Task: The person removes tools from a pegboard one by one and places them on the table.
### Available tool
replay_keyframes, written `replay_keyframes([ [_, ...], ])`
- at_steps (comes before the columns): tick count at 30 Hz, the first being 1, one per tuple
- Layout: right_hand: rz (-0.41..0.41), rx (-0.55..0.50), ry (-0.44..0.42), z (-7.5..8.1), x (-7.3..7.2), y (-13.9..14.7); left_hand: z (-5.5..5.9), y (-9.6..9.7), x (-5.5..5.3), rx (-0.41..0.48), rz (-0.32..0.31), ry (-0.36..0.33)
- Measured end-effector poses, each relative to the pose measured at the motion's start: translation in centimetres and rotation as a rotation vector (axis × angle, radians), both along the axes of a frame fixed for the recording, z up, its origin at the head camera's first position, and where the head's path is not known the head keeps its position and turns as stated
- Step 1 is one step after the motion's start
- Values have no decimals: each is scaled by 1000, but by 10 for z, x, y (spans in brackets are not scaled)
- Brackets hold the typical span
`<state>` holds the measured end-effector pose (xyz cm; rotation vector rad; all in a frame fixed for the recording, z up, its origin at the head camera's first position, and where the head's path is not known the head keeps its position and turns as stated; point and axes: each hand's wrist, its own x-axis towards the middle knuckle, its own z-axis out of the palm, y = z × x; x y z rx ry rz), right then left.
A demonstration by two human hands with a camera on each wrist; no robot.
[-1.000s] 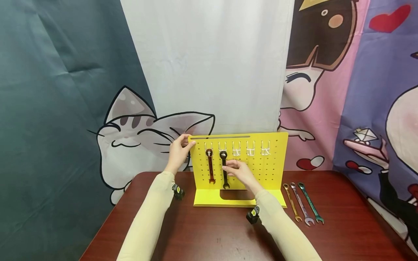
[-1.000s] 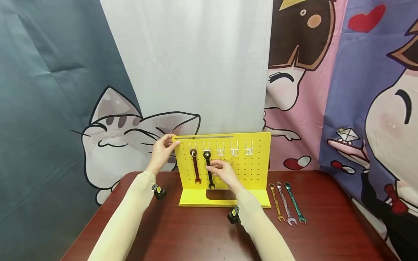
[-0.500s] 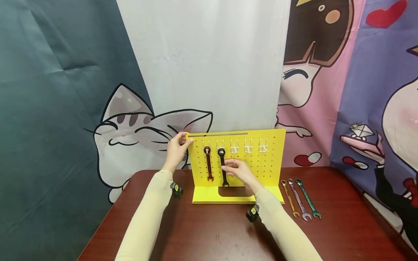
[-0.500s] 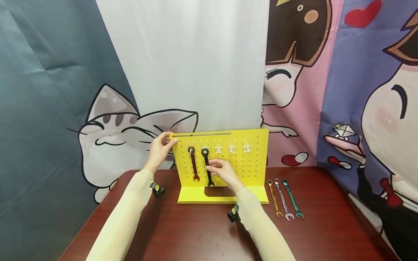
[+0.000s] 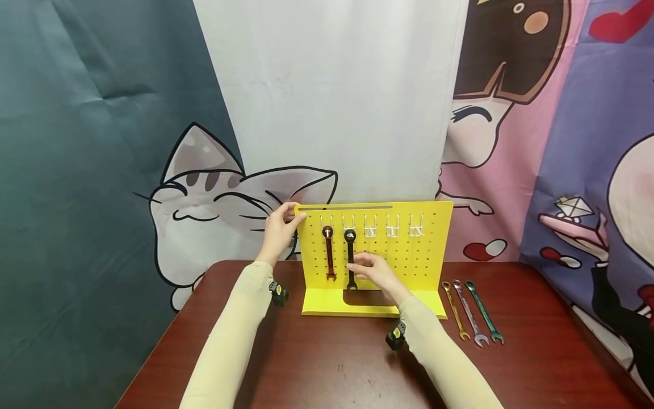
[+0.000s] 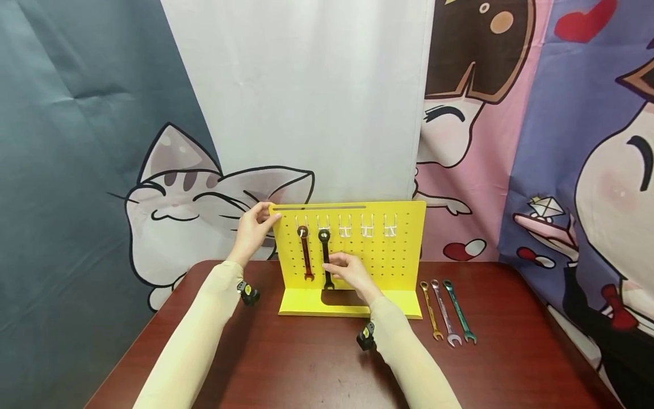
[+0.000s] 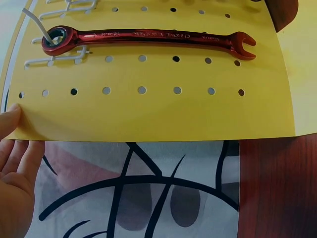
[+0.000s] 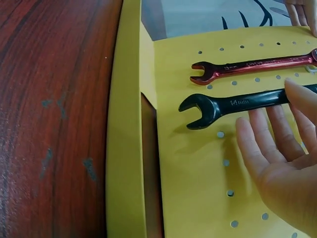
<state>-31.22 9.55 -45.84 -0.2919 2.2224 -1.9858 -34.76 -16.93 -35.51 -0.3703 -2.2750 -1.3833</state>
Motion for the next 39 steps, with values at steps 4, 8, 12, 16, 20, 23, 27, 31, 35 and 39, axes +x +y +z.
replay_keyframes([
  [4,-32,-41,15,-1,0,-2,-1,0,-1,4,-4,7],
  [8,-58,-75,25,0,0,-5,-1,0,-2,5,-4,6],
  [12,-76,-81,30,0,1,-5,-2,1,-3,1,-4,-7],
  [16,-98,-82,28,1,1,-6,-1,2,-3,0,-7,-10],
  [20,-105,-75,22,4,3,-6,-1,2,-3,-4,1,-14],
  [23,-110,-73,25,8,5,-7,-2,1,-3,1,6,-17],
  [27,-107,-80,39,11,10,-7,-1,0,-4,1,0,-19],
  [31,-97,-108,57,10,13,-5,-2,0,-3,-1,0,-19],
  [35,-91,-116,72,10,14,-2,-2,1,-3,3,2,-25],
  [39,-83,-106,63,14,18,-2,-1,1,-3,8,5,-25],
])
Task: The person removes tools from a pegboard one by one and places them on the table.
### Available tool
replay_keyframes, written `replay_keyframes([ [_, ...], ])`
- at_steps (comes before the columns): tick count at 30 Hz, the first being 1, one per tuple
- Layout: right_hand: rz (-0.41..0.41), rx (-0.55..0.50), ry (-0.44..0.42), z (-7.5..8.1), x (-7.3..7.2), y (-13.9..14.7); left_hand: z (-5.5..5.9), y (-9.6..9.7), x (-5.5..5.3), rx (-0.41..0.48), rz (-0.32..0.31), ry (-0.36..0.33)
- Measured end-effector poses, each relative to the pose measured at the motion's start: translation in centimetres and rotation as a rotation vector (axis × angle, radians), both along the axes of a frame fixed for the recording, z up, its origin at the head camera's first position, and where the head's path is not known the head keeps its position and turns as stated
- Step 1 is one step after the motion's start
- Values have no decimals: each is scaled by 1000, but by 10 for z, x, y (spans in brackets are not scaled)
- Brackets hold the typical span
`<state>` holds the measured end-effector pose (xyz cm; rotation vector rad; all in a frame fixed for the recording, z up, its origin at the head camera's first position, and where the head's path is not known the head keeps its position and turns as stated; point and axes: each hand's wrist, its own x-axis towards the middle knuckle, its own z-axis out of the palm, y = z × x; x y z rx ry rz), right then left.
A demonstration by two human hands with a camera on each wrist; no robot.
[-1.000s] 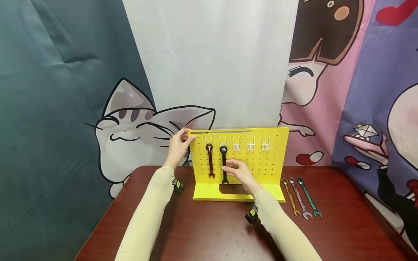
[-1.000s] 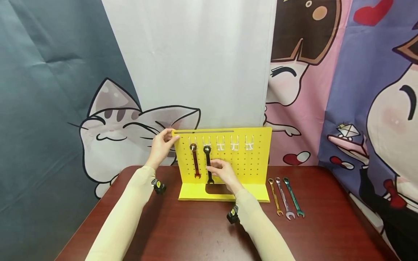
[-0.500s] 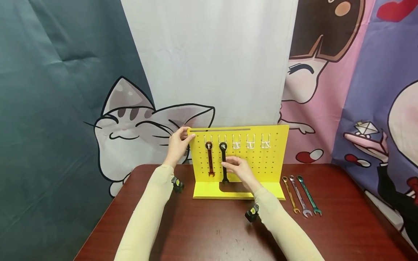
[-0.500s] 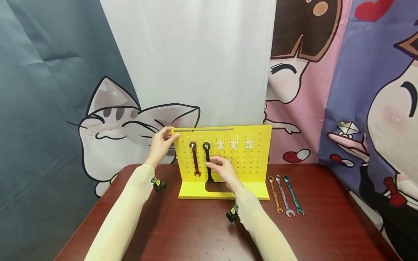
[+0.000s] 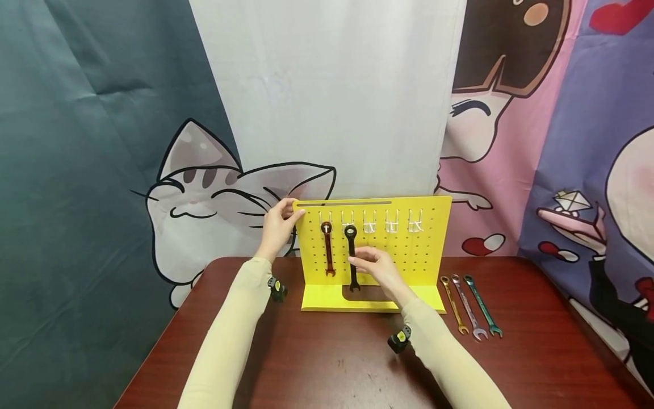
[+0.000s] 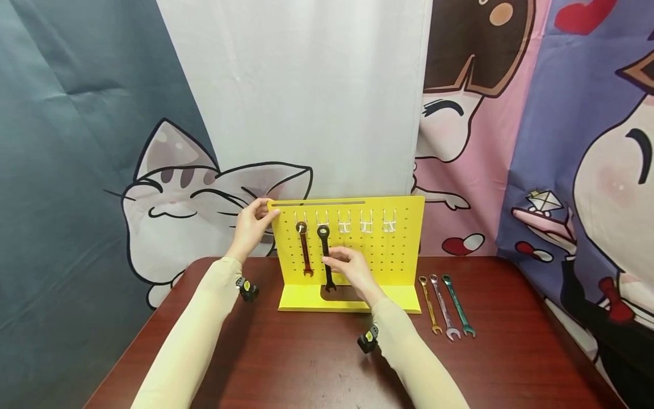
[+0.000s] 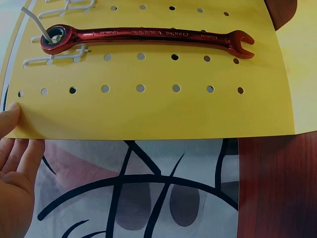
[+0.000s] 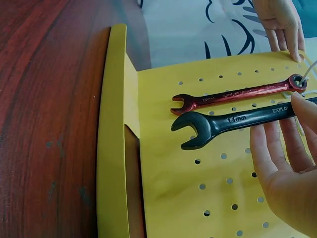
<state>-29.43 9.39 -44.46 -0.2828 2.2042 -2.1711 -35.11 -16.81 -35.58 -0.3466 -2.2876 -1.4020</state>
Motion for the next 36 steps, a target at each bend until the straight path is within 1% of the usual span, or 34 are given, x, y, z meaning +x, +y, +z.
replay_keyframes([
  [8,22,3,27,9,10,2,0,-1,1,-2,-3,2],
  [16,12,33,56,24,16,11,-1,-1,2,-2,3,13],
  [21,-1,13,46,35,20,18,1,-1,2,-1,-4,13],
  [27,-9,17,74,45,24,31,0,0,2,-7,2,-2],
  [36,-38,34,121,68,30,60,1,0,2,-6,-2,-3],
])
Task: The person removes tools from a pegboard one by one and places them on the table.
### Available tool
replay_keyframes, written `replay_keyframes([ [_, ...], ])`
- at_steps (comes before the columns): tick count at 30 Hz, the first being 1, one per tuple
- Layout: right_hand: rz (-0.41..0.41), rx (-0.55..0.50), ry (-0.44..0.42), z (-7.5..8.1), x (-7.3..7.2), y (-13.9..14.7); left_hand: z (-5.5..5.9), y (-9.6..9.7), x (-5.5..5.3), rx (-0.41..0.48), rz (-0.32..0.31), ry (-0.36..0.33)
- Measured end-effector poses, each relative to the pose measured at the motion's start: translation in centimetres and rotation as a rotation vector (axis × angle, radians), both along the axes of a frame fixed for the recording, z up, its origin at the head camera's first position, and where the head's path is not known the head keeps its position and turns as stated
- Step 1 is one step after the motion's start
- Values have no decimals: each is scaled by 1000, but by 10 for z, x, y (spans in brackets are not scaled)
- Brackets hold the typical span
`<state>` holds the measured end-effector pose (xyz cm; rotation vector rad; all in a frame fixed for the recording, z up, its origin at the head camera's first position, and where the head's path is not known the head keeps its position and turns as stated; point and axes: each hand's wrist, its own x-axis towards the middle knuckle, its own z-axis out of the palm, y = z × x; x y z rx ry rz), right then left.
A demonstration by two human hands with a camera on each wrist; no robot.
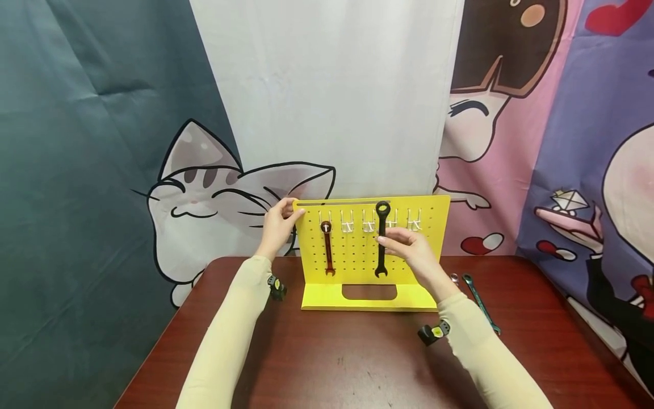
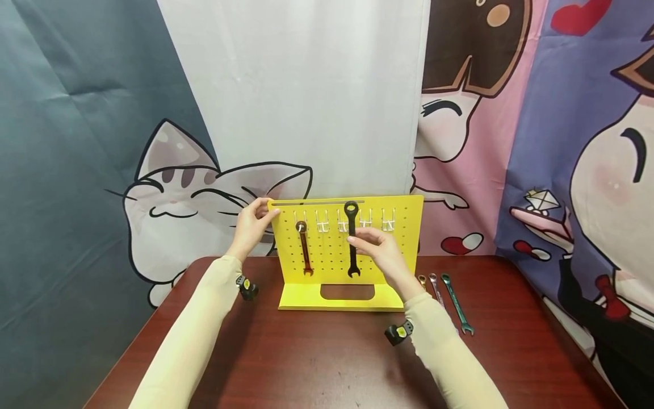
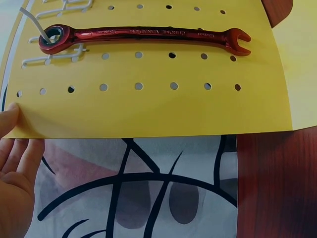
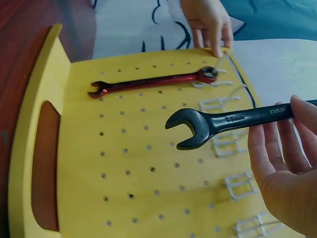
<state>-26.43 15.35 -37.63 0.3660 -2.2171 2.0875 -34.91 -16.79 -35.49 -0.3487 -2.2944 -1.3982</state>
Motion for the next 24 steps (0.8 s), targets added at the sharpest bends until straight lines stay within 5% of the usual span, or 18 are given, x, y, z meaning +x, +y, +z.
replay_keyframes([
  [14,-67,-98,69,30,15,43,0,-2,0,12,-9,-2],
  [24,-59,-270,90,42,24,72,1,-1,-2,0,-19,21],
])
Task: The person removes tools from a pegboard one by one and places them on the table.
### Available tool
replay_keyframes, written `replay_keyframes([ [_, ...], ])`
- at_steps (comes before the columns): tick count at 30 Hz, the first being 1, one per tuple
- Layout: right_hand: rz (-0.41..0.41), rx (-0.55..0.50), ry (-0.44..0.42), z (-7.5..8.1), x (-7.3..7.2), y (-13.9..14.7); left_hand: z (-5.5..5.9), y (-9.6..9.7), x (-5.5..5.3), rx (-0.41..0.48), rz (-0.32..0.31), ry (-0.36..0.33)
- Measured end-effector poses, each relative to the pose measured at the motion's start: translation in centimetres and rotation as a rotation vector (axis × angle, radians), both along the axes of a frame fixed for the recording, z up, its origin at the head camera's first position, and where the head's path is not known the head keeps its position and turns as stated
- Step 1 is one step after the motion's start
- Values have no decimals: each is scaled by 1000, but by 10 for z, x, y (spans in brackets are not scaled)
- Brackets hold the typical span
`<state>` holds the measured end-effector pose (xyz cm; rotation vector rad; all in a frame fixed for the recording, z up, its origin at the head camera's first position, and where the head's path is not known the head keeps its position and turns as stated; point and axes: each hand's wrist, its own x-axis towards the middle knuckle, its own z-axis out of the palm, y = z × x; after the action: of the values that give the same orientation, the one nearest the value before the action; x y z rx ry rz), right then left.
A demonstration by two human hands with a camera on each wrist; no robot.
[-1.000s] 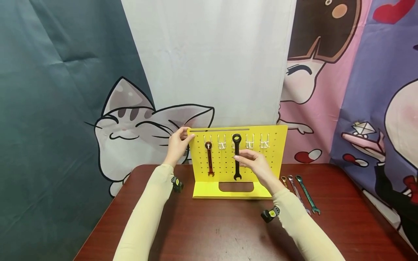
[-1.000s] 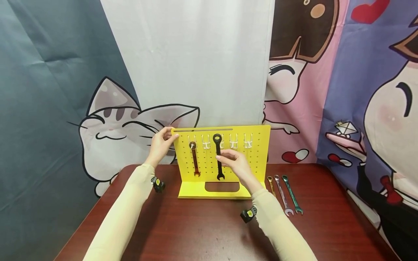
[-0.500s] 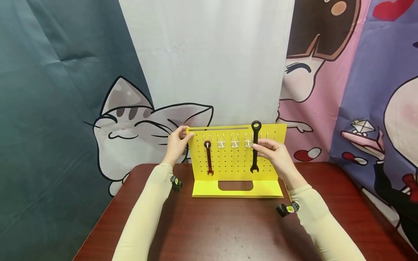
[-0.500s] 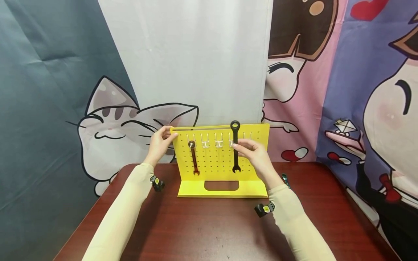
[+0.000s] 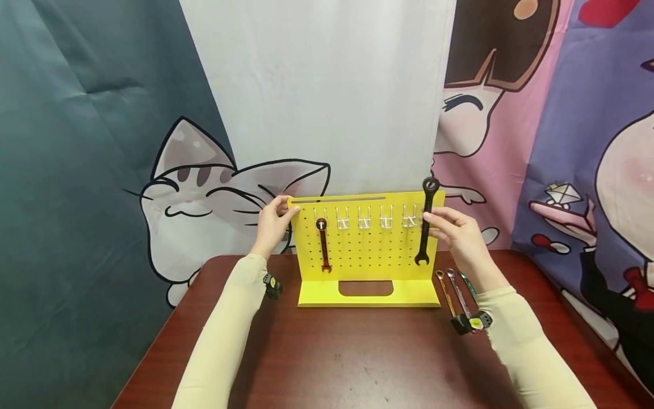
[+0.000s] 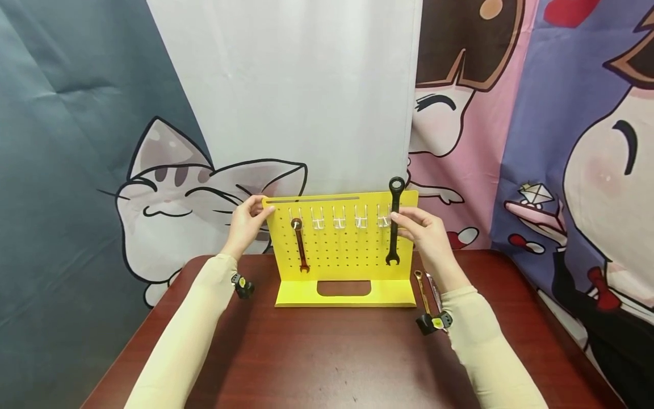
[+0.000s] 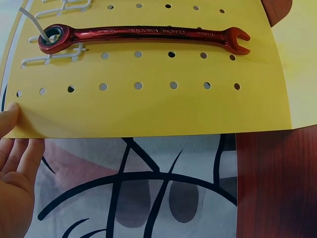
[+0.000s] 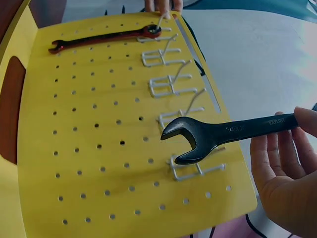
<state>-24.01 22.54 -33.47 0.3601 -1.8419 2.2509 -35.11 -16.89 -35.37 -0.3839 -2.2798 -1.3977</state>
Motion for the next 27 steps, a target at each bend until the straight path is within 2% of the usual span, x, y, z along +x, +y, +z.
replay_keyframes([
  [12,-6,-88,-8,0,6,37,2,-2,1,16,2,-4],
  [18,11,-110,-25,-7,12,61,-1,-2,0,-1,12,-13],
  [27,-48,-95,-84,-20,14,88,-3,0,-1,-12,11,-3],
])
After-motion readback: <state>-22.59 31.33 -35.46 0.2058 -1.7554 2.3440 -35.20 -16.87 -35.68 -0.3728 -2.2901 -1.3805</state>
